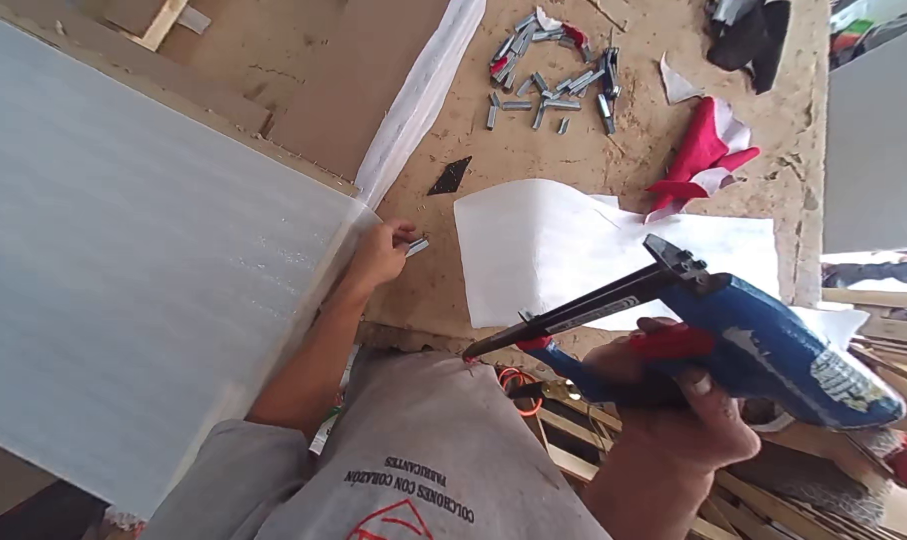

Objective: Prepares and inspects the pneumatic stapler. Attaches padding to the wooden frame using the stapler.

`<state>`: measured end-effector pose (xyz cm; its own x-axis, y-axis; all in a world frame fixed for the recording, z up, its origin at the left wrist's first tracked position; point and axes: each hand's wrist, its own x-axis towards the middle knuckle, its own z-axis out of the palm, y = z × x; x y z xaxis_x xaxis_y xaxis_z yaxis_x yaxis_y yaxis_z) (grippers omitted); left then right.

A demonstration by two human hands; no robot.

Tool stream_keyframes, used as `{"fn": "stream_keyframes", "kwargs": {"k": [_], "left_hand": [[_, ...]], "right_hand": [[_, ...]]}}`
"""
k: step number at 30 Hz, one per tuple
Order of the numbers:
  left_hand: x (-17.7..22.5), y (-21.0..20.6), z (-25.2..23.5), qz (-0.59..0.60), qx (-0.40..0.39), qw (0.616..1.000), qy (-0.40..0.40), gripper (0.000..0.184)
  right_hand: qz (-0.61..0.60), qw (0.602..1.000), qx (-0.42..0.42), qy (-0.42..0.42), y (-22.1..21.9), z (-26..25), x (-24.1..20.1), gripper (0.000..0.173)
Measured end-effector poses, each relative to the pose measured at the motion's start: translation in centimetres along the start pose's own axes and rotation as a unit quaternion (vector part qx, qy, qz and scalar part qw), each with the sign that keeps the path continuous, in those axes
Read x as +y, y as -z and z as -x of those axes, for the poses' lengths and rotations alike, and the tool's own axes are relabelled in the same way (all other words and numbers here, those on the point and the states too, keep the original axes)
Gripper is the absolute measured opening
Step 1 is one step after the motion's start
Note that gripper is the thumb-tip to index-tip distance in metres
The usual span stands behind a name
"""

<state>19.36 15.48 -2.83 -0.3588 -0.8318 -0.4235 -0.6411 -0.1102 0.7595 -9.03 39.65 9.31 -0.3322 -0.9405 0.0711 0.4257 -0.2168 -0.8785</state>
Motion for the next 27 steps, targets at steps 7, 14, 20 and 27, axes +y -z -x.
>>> {"fn": "stream_keyframes", "kwargs": {"k": [7, 14, 20, 27], "left_hand": [[1.9, -0.4, 1.5, -0.129, 0.141, 0.973, -0.133, 0.03], [4.3, 1.7, 1.6, -0.271, 0.096, 0.939, -0.187, 0.03], [7.6, 3.5, 1.3, -0.22, 0.027, 0.967, -0.124, 0.029], [9.1, 3.9, 1.4, -0.173, 0.045, 0.975, -0.131, 0.027]], "right_hand": [[-0.023, 0.998, -0.064, -0.005, -1.7, -2.4, 1.0, 0.037], [0.021, 0.998, -0.047, -0.022, -0.8, -1.9, 2.1, 0.035], [-0.002, 0.999, -0.044, -0.016, -0.3, -1.2, 2.2, 0.035], [-0.015, 1.0, -0.019, -0.009, 0.8, -0.2, 1.9, 0.034]]}}
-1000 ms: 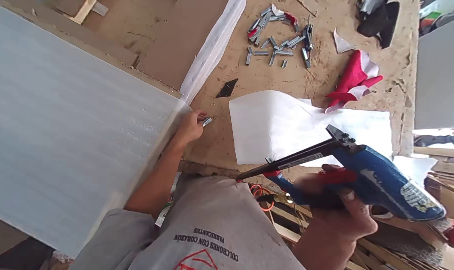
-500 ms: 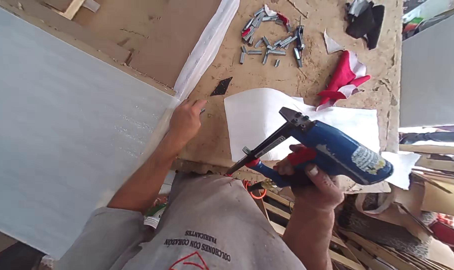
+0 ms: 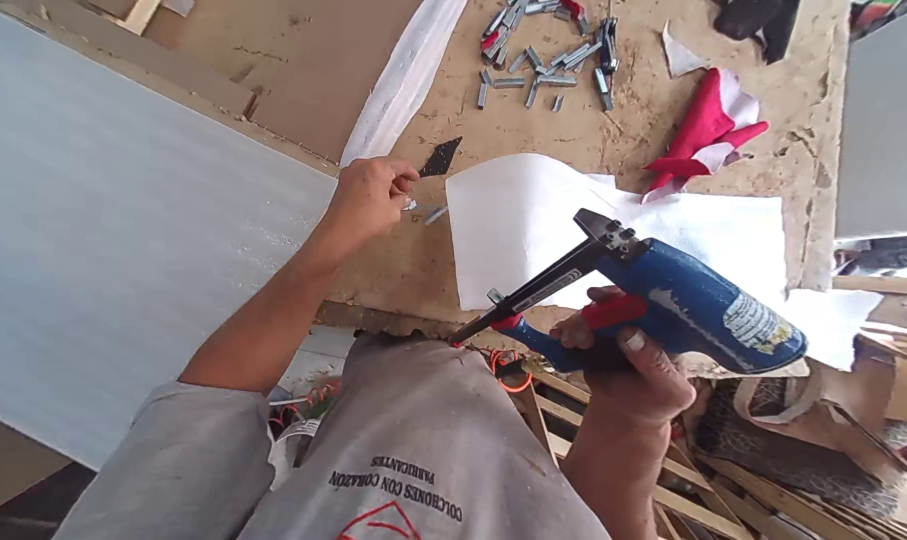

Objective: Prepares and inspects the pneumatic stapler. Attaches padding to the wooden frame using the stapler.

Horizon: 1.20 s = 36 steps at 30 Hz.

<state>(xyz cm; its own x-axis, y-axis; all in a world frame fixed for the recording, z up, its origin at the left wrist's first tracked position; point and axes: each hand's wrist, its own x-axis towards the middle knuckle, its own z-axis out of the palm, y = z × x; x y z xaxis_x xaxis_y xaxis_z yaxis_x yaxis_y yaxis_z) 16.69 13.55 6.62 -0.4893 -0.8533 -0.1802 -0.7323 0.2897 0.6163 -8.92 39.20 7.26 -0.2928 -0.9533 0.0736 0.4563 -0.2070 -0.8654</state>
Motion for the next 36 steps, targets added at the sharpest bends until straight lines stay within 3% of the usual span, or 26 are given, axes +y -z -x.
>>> {"fn": "stream_keyframes", "kwargs": {"k": [4, 9, 10, 13, 16, 20, 23, 26, 28, 32, 36], "left_hand": [[-1.9, 0.0, 1.1, 0.151, 0.027, 0.988, 0.022, 0.031], [0.9, -3.1, 3.0, 0.49, 0.021, 0.87, 0.044, 0.026], [1.3, -4.3, 3.0, 0.486, 0.039, 0.871, 0.055, 0.023], [0.4, -6.9, 3.9, 0.261, 0.104, 0.959, 0.038, 0.024], [-2.0, -9.0, 7.0, 0.128, 0.078, 0.989, -0.004, 0.03], [-4.8, -11.7, 10.2, 0.064, 0.044, 0.997, 0.005, 0.032], [-5.3, -12.0, 10.9, -0.026, 0.047, 0.996, 0.065, 0.036], [-3.8, -12.4, 10.1, -0.087, -0.046, 0.983, 0.157, 0.068], [-2.6, -13.8, 9.0, -0.11, -0.068, 0.975, 0.18, 0.078], [-2.1, -15.3, 8.6, -0.107, -0.054, 0.977, 0.175, 0.058], [-3.0, -15.0, 10.6, -0.052, 0.0, 0.987, 0.153, 0.054]], "right_hand": [[-0.009, 1.0, -0.008, 0.0, 0.6, 0.3, 0.0, 0.035], [-0.046, 0.998, -0.038, 0.002, 0.7, -0.6, 0.5, 0.037], [-0.048, 0.998, -0.037, 0.004, 0.7, -0.8, 0.7, 0.037], [-0.036, 0.999, -0.029, 0.008, 1.1, -0.6, 0.3, 0.037], [-0.016, 1.0, -0.018, 0.015, 2.9, 1.1, -0.4, 0.038], [-0.035, 0.999, 0.017, 0.024, 5.1, 3.6, -1.9, 0.04], [-0.035, 0.997, 0.044, 0.046, 5.7, 4.4, -2.8, 0.038], [-0.031, 0.997, 0.047, 0.055, 5.6, 4.7, -3.2, 0.04], [-0.029, 0.998, 0.03, 0.047, 5.2, 4.5, -3.2, 0.04], [-0.011, 1.0, -0.002, 0.025, 4.5, 4.3, -2.6, 0.039], [-0.027, 0.999, -0.015, 0.011, 4.4, 4.0, -2.0, 0.04]]}}
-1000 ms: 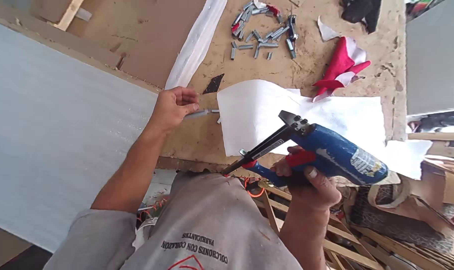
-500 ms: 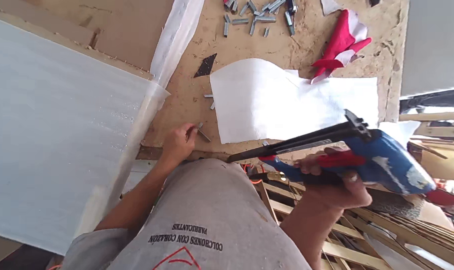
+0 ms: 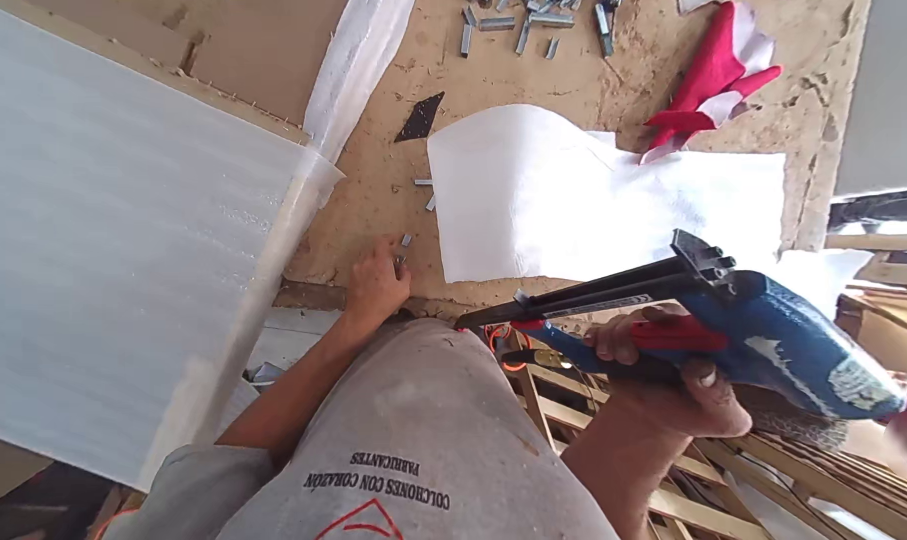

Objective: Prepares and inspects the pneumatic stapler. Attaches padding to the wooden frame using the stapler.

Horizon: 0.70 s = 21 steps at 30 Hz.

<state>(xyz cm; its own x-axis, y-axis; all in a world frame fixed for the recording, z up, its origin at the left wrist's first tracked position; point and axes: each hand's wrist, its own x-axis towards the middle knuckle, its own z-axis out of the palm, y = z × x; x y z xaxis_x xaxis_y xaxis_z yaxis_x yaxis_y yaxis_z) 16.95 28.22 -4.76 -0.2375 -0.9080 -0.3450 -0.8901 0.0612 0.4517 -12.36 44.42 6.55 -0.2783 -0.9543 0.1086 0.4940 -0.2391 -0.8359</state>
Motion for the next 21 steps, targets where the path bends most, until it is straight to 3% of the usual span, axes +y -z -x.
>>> {"fn": "stream_keyframes", "kwargs": {"k": [3, 7, 9, 11, 17, 21], "left_hand": [[0.6, 2.2, 1.3, 0.18, 0.032, 0.98, -0.081, 0.048], [6.2, 7.9, 2.9, 0.454, 0.01, 0.857, -0.243, 0.027], [8.9, 10.0, 3.5, 0.525, 0.003, 0.8, -0.29, 0.021], [10.7, 10.7, 3.8, 0.557, -0.005, 0.77, -0.312, 0.021], [10.9, 9.9, 4.2, 0.564, -0.076, 0.75, -0.337, 0.022], [10.5, 10.1, 3.2, 0.51, -0.07, 0.777, -0.363, 0.02]], "right_hand": [[-0.027, 1.0, -0.005, 0.002, -0.1, -0.7, -0.1, 0.04], [-0.083, 0.996, -0.041, 0.01, -1.1, -1.6, -0.4, 0.039], [-0.116, 0.991, -0.056, 0.023, -1.9, -1.7, -0.2, 0.04], [-0.129, 0.988, -0.074, 0.035, -2.4, -1.6, -0.2, 0.041], [-0.101, 0.988, -0.093, 0.067, -3.4, -1.8, -0.5, 0.041], [-0.091, 0.989, -0.091, 0.075, -3.9, -2.3, -0.2, 0.041]]}}
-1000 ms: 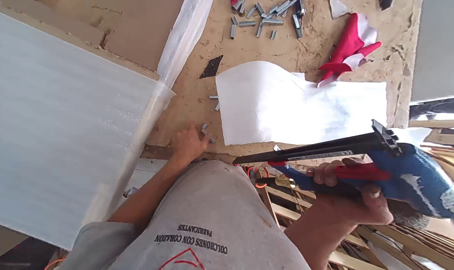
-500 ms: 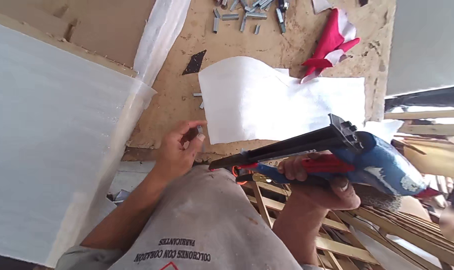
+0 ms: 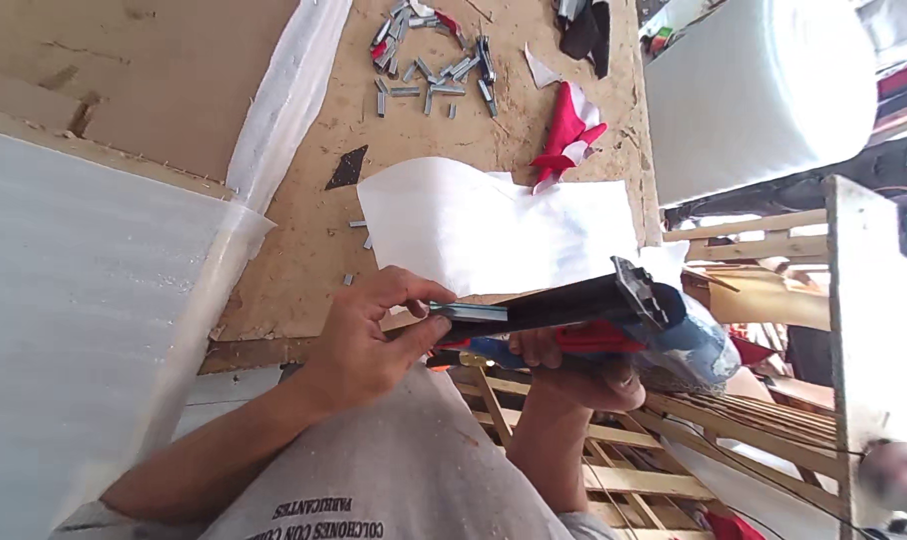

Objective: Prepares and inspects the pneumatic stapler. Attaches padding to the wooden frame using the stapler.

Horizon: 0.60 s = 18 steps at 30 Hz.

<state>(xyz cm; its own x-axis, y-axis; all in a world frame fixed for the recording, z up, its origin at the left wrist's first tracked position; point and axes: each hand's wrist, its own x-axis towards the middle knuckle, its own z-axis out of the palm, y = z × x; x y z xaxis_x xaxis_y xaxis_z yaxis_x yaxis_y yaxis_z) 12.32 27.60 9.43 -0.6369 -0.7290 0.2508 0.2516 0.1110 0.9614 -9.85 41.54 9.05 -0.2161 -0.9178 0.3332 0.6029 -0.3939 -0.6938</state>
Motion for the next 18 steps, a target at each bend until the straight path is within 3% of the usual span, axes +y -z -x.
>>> {"fn": "stream_keyframes", "kwargs": {"k": [6, 9, 12, 15, 18], "left_hand": [[1.0, -2.0, -1.6, -0.026, -0.039, 0.999, -0.024, 0.018], [1.8, -0.6, -2.2, -0.006, -0.061, 0.997, -0.047, 0.026], [-0.6, 3.8, -2.0, -0.106, 0.054, 0.993, -0.006, 0.031], [-6.1, 8.7, 0.2, -0.358, 0.113, 0.916, 0.142, 0.031], [-10.8, 9.3, 2.6, -0.44, 0.022, 0.834, 0.331, 0.045]], "right_hand": [[-0.003, 1.0, 0.0, 0.004, -0.5, 0.1, 0.2, 0.04], [-0.016, 1.0, -0.011, 0.016, -0.2, 0.8, -0.2, 0.043], [-0.021, 0.999, 0.004, 0.04, 0.4, 1.9, -0.9, 0.047], [0.0, 0.997, 0.02, 0.075, 1.5, 3.4, -0.9, 0.044], [-0.012, 0.997, 0.032, 0.066, 2.2, 3.2, -1.0, 0.045]]}}
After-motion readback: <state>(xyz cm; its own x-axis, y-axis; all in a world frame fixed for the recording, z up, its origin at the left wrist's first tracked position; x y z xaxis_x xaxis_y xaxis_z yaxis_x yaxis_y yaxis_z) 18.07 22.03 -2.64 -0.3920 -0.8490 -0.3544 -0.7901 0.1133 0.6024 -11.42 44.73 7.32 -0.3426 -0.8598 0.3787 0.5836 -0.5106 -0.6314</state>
